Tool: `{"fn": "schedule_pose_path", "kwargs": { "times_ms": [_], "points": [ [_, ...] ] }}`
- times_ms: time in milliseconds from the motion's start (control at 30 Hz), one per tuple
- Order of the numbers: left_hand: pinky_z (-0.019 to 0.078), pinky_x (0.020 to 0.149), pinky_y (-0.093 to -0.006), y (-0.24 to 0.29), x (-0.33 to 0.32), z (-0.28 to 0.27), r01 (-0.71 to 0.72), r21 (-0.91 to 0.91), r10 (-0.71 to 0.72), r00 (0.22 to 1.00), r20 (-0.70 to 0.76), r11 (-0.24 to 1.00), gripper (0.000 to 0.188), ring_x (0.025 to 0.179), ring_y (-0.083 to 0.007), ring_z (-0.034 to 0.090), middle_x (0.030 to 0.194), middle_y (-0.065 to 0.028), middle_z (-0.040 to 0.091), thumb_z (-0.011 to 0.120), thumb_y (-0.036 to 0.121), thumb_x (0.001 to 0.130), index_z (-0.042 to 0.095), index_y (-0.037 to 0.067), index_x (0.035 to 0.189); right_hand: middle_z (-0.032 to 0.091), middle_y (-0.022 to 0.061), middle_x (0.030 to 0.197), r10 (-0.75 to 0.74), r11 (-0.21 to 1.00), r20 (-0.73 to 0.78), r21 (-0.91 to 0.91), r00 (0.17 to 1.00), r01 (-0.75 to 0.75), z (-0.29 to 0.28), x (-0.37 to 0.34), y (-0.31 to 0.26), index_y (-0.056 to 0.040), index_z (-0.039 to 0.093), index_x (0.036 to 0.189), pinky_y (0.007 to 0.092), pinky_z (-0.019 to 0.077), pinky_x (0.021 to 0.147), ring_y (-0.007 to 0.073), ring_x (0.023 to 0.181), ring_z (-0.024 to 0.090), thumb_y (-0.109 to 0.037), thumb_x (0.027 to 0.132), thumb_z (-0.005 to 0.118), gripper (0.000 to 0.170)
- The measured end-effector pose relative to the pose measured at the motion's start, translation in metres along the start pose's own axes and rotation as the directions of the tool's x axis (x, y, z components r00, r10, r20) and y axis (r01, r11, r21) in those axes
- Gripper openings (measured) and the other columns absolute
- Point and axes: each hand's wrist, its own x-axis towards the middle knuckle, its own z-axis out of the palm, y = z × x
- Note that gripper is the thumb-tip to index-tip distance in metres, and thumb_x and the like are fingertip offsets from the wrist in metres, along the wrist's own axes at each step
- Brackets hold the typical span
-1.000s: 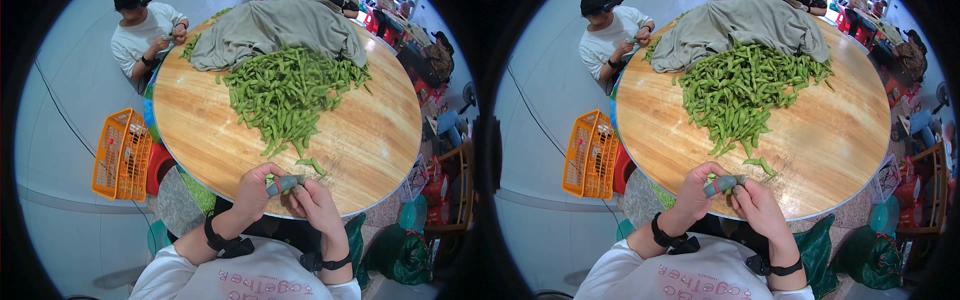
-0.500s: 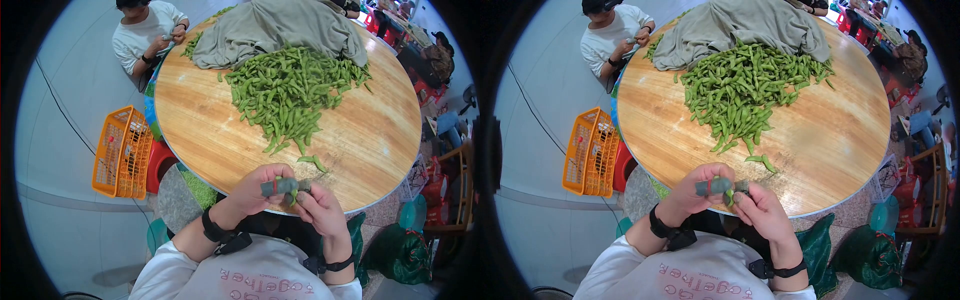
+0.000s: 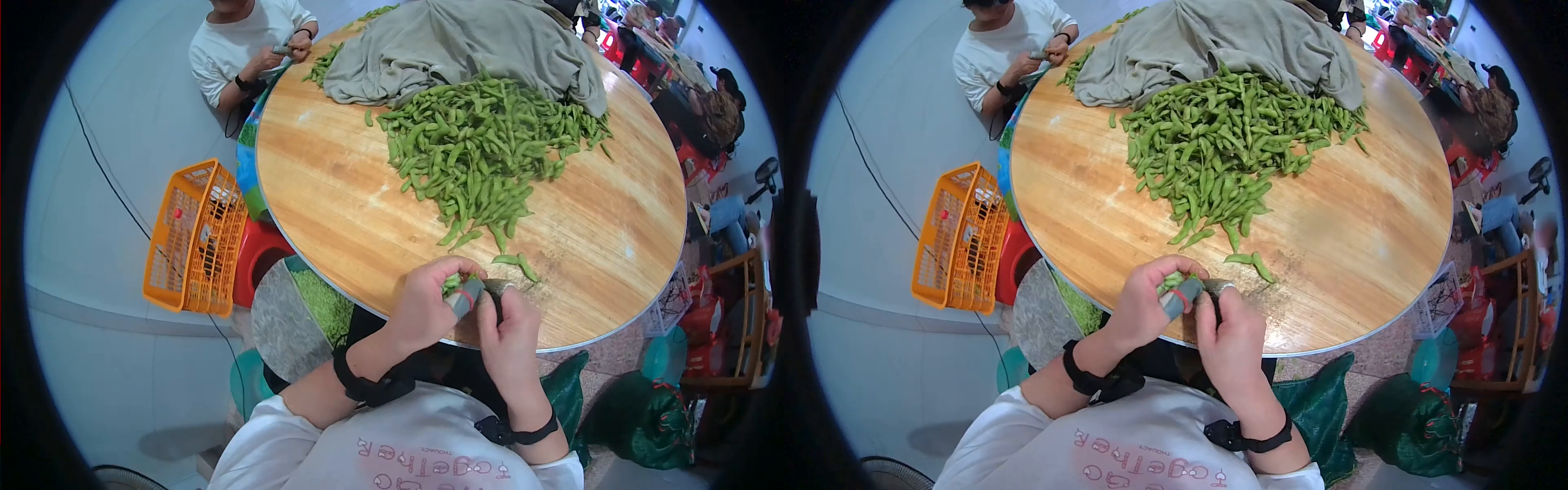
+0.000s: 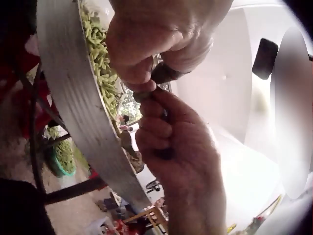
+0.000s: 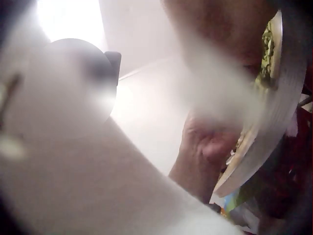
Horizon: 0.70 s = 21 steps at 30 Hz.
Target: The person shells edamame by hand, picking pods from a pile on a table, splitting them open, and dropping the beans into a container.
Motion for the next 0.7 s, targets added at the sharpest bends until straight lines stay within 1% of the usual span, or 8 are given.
{"fn": "schedule_pose_path", "kwargs": {
  "times_ms": [67,267,333,367,500,533,600,700],
  "points": [
    [0.037,0.051,-0.0165,-0.005,0.004,-0.002,0.102,-0.134,-0.103,0.995,0.0,0.986,0.013,0.058,-0.0022,0.046,0.074,0.0017,0.056,0.051,-0.001,0.081,0.059,0.001,0.09,0.056,0.0163,0.06,-0.115,0.941,0.04,-0.316,0.993,0.121,0.002,0.001,-0.012,0.0005,0.056,0.08,0.0354,0.0437,0.049,0.0291,0.049,0.055,-0.007,0.081,0.058,0.008],
    [0.0363,0.05,-0.0161,-0.012,0.007,-0.026,0.324,-0.383,-0.291,0.946,0.142,0.865,0.016,0.057,-0.0022,0.046,0.071,0.0025,0.056,0.049,-0.001,0.079,0.062,0.002,0.089,0.057,0.0165,0.062,-0.122,0.979,0.048,-0.158,0.991,0.128,-0.017,0.028,0.008,-0.0034,0.058,0.087,0.0394,0.0448,0.051,0.0328,0.057,0.059,-0.011,0.081,0.058,0.01],
    [0.0377,0.052,-0.0165,-0.005,0.001,-0.032,0.449,-0.215,-0.292,0.809,0.51,0.867,0.018,0.059,-0.0032,0.049,0.072,0.0026,0.057,0.052,-0.002,0.078,0.063,0.004,0.09,0.058,0.0157,0.064,0.013,0.68,0.007,-0.733,1.0,-0.004,-0.03,0.039,0.015,-0.0048,0.059,0.086,0.0392,0.0452,0.05,0.0325,0.057,0.059,-0.015,0.08,0.059,0.012],
    [0.0392,0.055,-0.017,-0.004,0.001,-0.037,0.42,-0.087,-0.257,0.693,0.674,0.904,0.019,0.062,-0.0035,0.05,0.073,0.0025,0.058,0.056,-0.001,0.077,0.064,0.006,0.093,0.058,0.0157,0.064,0.015,0.679,0.006,-0.734,1.0,-0.006,-0.03,0.042,0.018,-0.0048,0.059,0.086,0.0392,0.0452,0.05,0.0325,0.057,0.059,-0.015,0.08,0.059,0.012],
    [0.0385,0.054,-0.0171,-0.013,-0.001,-0.021,-0.002,-0.005,0.004,0.91,0.415,1.0,0.018,0.061,-0.0029,0.049,0.073,0.0022,0.057,0.061,0.002,0.077,0.064,0.005,0.094,0.058,0.0148,0.062,-0.114,0.66,0.043,-0.744,0.993,0.108,-0.029,0.047,0.028,-0.0064,0.058,0.087,0.0395,0.0446,0.049,0.0313,0.055,0.058,-0.016,0.079,0.06,0.013],
    [0.0385,0.054,-0.0171,-0.01,0.0,-0.019,-0.001,-0.005,0.003,0.91,0.414,1.0,0.018,0.061,-0.0029,0.049,0.073,0.0022,0.057,0.061,0.002,0.077,0.064,0.005,0.094,0.058,0.0143,0.062,-0.102,0.679,0.028,-0.728,0.994,0.09,-0.029,0.047,0.029,-0.007,0.058,0.087,0.0396,0.0445,0.049,0.0309,0.055,0.058,-0.015,0.078,0.06,0.012],
    [0.0363,0.054,-0.0153,-0.002,0.003,-0.018,0.44,-0.304,-0.358,0.887,0.29,0.845,0.017,0.062,-0.0019,0.047,0.072,0.0026,0.056,0.06,0.005,0.08,0.063,0.003,0.097,0.058,0.0139,0.062,-0.122,0.644,0.083,-0.752,0.989,0.142,-0.026,0.046,0.025,-0.0073,0.058,0.087,0.0397,0.0445,0.049,0.0309,0.056,0.058,-0.015,0.078,0.06,0.012],
    [0.0342,0.054,-0.0139,-0.004,0.007,-0.013,0.431,-0.435,-0.366,0.902,0.229,0.79,0.019,0.064,-0.001,0.046,0.075,0.003,0.055,0.056,0.007,0.085,0.06,0.002,0.102,0.058,0.0138,0.062,-0.148,0.609,0.109,-0.773,0.983,0.178,-0.023,0.045,0.029,-0.0063,0.058,0.088,0.0391,0.0446,0.048,0.0291,0.055,0.059,-0.014,0.079,0.06,0.012]
  ]
}}
